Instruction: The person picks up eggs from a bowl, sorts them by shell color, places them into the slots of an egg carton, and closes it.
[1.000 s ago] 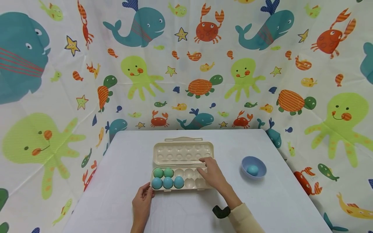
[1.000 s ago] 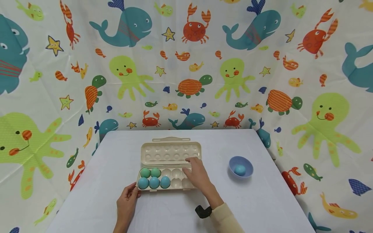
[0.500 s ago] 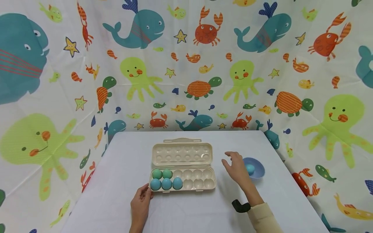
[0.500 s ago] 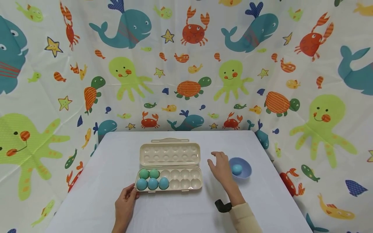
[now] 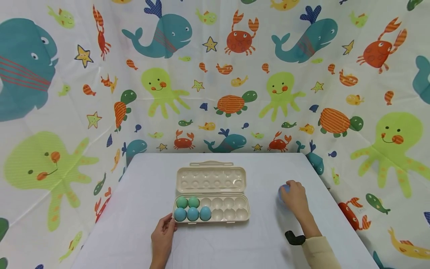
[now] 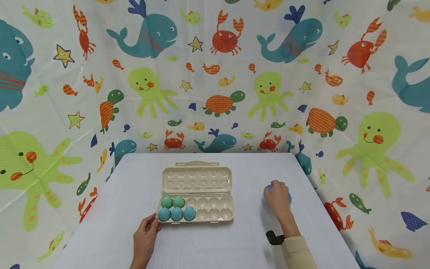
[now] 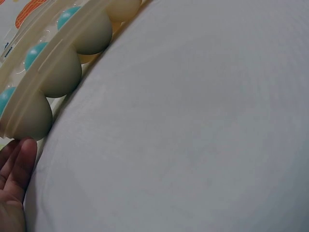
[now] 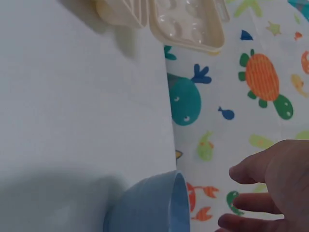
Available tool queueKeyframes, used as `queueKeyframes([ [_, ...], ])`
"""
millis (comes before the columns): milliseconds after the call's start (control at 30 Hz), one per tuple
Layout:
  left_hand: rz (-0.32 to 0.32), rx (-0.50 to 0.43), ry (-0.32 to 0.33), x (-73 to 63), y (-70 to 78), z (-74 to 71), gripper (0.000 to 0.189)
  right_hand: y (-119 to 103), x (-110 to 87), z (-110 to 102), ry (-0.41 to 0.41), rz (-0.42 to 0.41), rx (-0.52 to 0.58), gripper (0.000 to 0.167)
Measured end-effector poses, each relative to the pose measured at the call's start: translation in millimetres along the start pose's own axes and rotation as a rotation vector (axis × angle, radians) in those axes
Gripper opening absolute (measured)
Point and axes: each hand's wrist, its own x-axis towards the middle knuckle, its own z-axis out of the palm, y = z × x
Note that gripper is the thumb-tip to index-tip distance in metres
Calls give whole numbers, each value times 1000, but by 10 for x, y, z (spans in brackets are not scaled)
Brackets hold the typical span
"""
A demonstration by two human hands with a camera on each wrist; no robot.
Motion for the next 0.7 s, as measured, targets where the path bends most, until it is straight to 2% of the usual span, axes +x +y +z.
queueKeyframes([
  [333, -24, 14, -10, -18, 18, -2, 30, 266, 43, 36, -67, 57, -90, 50],
  [533, -26, -2, -12, -29, 19, -4, 30, 376, 89, 108, -107, 42, -152, 49],
  [700, -17, -4, -9, -22, 20, -4, 30, 404, 120, 127, -122, 46, -152, 49],
])
